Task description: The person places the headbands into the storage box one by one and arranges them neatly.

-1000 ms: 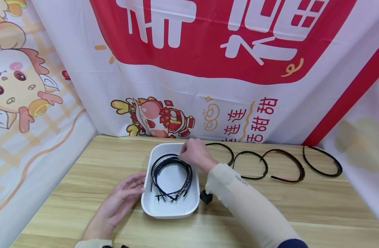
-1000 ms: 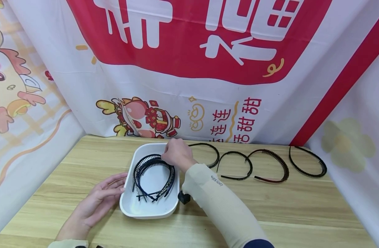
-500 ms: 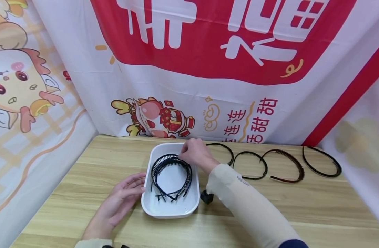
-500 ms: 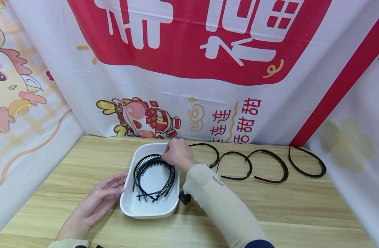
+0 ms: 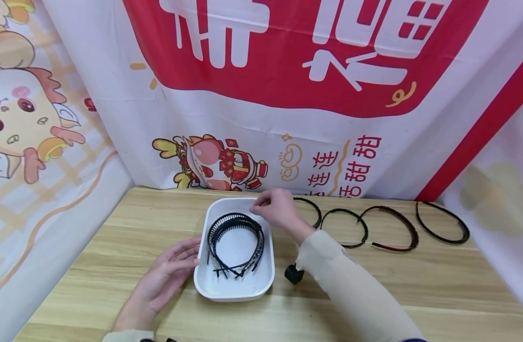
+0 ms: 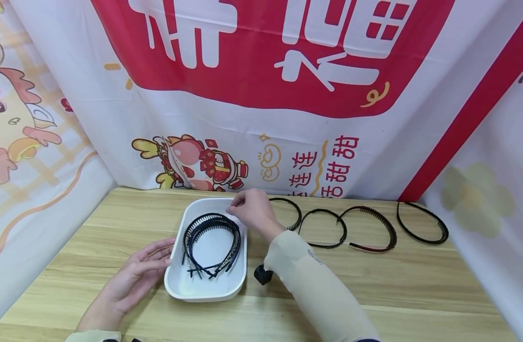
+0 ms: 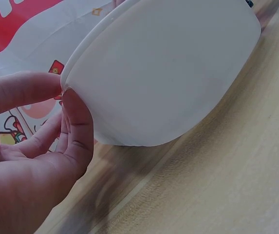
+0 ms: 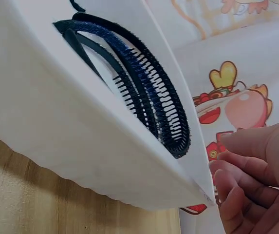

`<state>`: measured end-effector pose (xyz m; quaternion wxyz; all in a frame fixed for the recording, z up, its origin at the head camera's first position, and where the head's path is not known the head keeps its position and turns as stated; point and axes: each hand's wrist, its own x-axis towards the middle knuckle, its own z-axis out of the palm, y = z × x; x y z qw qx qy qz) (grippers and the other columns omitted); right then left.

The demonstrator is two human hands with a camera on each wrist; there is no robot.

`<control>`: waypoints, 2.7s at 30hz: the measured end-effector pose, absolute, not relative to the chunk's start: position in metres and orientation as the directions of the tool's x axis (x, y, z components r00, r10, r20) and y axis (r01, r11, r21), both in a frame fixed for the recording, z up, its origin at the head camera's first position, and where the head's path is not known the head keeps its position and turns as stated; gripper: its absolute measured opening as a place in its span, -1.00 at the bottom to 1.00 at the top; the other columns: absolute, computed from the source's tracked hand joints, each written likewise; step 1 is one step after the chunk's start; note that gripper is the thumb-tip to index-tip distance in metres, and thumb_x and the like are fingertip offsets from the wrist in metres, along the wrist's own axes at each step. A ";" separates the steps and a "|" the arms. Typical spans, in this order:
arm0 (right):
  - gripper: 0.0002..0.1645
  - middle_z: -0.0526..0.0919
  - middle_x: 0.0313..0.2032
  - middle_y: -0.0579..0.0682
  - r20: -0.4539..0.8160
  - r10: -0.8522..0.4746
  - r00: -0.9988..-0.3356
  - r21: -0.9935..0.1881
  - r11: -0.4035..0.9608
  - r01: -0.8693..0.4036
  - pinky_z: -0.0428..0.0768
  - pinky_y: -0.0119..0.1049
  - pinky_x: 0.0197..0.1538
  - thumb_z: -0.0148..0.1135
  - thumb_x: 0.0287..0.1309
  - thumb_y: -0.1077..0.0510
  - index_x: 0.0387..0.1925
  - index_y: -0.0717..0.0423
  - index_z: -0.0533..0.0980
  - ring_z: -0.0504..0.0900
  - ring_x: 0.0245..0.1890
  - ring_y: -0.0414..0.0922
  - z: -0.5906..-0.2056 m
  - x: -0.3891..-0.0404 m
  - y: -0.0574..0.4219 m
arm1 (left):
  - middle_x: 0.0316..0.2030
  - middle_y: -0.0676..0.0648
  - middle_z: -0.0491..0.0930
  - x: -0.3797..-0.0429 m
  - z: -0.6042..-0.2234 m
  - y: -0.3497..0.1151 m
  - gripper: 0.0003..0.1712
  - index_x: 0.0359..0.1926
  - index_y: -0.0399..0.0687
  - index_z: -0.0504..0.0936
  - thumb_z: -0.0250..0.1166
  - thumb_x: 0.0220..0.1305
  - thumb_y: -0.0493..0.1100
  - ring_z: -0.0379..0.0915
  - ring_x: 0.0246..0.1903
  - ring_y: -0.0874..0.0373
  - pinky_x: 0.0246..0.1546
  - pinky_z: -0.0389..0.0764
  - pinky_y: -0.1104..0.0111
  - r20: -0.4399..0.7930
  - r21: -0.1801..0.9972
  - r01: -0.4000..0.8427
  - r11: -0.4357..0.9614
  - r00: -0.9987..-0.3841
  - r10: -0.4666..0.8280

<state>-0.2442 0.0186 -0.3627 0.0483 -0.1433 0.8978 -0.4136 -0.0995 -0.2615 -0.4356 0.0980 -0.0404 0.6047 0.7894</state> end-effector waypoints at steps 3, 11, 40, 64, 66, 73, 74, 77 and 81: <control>-0.92 0.79 -0.34 -0.05 0.043 -0.274 -0.961 -0.803 0.562 -0.197 0.69 -0.36 -0.31 0.55 0.25 0.12 -0.27 0.02 0.79 0.68 -0.37 -0.16 -0.364 -0.241 0.027 | 0.15 0.02 0.65 -0.100 -0.436 -0.262 -0.43 0.36 -0.05 0.51 0.23 0.38 -0.46 0.59 0.17 0.17 0.28 0.65 0.38 -0.186 0.946 -0.207 -0.248 -0.977 0.105; -0.88 0.82 -0.32 -0.03 0.038 -0.183 -0.982 -0.852 0.508 -0.128 0.66 -0.35 -0.31 0.55 0.26 0.07 -0.24 0.02 0.80 0.71 -0.36 -0.13 -0.369 -0.233 0.054 | 0.15 0.03 0.66 -0.100 -0.438 -0.262 -0.43 0.36 -0.04 0.50 0.22 0.39 -0.46 0.60 0.19 0.17 0.29 0.65 0.38 -0.178 0.949 -0.201 -0.243 -0.978 0.113; -0.73 0.80 -0.35 -0.01 -0.134 0.123 -0.983 -0.876 0.449 0.175 0.64 -0.35 -0.40 0.52 0.24 0.04 -0.11 0.10 0.76 0.71 -0.46 -0.12 -0.424 -0.222 0.135 | 0.19 0.03 0.67 -0.099 -0.439 -0.262 -0.41 0.41 -0.05 0.50 0.22 0.41 -0.44 0.61 0.21 0.17 0.31 0.65 0.35 -0.185 0.952 -0.210 -0.224 -0.975 0.124; -0.43 0.73 -0.28 0.10 -0.065 0.170 -0.983 -0.678 0.716 0.169 0.61 -0.28 -0.34 0.63 0.07 -0.25 -0.27 0.13 0.60 0.64 -0.35 -0.04 -0.429 -0.229 0.123 | 0.19 0.02 0.67 -0.099 -0.438 -0.262 -0.40 0.41 -0.06 0.49 0.22 0.41 -0.45 0.61 0.21 0.16 0.31 0.65 0.35 -0.188 0.950 -0.213 -0.231 -0.974 0.125; -0.42 0.72 -0.27 0.11 -0.065 0.168 -0.984 -0.674 0.720 0.167 0.62 -0.26 -0.31 0.64 0.06 -0.24 -0.26 0.14 0.59 0.63 -0.32 -0.03 -0.429 -0.230 0.122 | 0.20 0.02 0.66 -0.099 -0.438 -0.262 -0.40 0.42 -0.07 0.49 0.22 0.41 -0.45 0.61 0.21 0.16 0.31 0.65 0.34 -0.185 0.950 -0.211 -0.229 -0.974 0.127; -0.51 0.70 -0.53 0.03 -0.105 0.179 -0.978 -0.730 0.654 0.198 0.60 -0.33 -0.44 0.60 0.11 -0.06 -0.18 0.16 0.54 0.66 -0.60 -0.13 -0.429 -0.232 0.123 | 0.21 0.01 0.66 -0.099 -0.439 -0.262 -0.39 0.43 -0.10 0.47 0.22 0.40 -0.45 0.61 0.22 0.16 0.32 0.65 0.35 -0.187 0.952 -0.210 -0.223 -0.975 0.120; -0.52 0.70 -0.57 0.02 -0.111 0.180 -0.977 -0.738 0.644 0.202 0.60 -0.33 -0.46 0.59 0.12 -0.04 -0.17 0.16 0.53 0.66 -0.64 -0.14 -0.429 -0.233 0.123 | 0.22 0.01 0.66 -0.099 -0.439 -0.262 -0.39 0.44 -0.10 0.46 0.22 0.40 -0.45 0.61 0.22 0.16 0.32 0.65 0.35 -0.189 0.952 -0.211 -0.222 -0.975 0.117; -0.55 0.70 -0.62 -0.01 -0.117 0.181 -0.977 -0.750 0.629 0.206 0.59 -0.35 -0.47 0.56 0.12 0.00 -0.15 0.16 0.52 0.64 -0.67 -0.16 -0.430 -0.234 0.125 | 0.22 0.01 0.65 -0.099 -0.438 -0.261 -0.38 0.45 -0.12 0.45 0.23 0.40 -0.45 0.61 0.23 0.16 0.32 0.65 0.36 -0.195 0.952 -0.215 -0.220 -0.975 0.110; -0.57 0.72 -0.62 0.00 -0.136 0.177 -0.975 -0.765 0.607 0.217 0.60 -0.36 -0.48 0.54 0.13 0.05 -0.14 0.17 0.50 0.66 -0.67 -0.15 -0.430 -0.233 0.126 | 0.22 0.01 0.65 -0.099 -0.438 -0.260 -0.38 0.44 -0.12 0.45 0.24 0.40 -0.44 0.60 0.23 0.16 0.32 0.64 0.36 -0.198 0.951 -0.217 -0.218 -0.974 0.108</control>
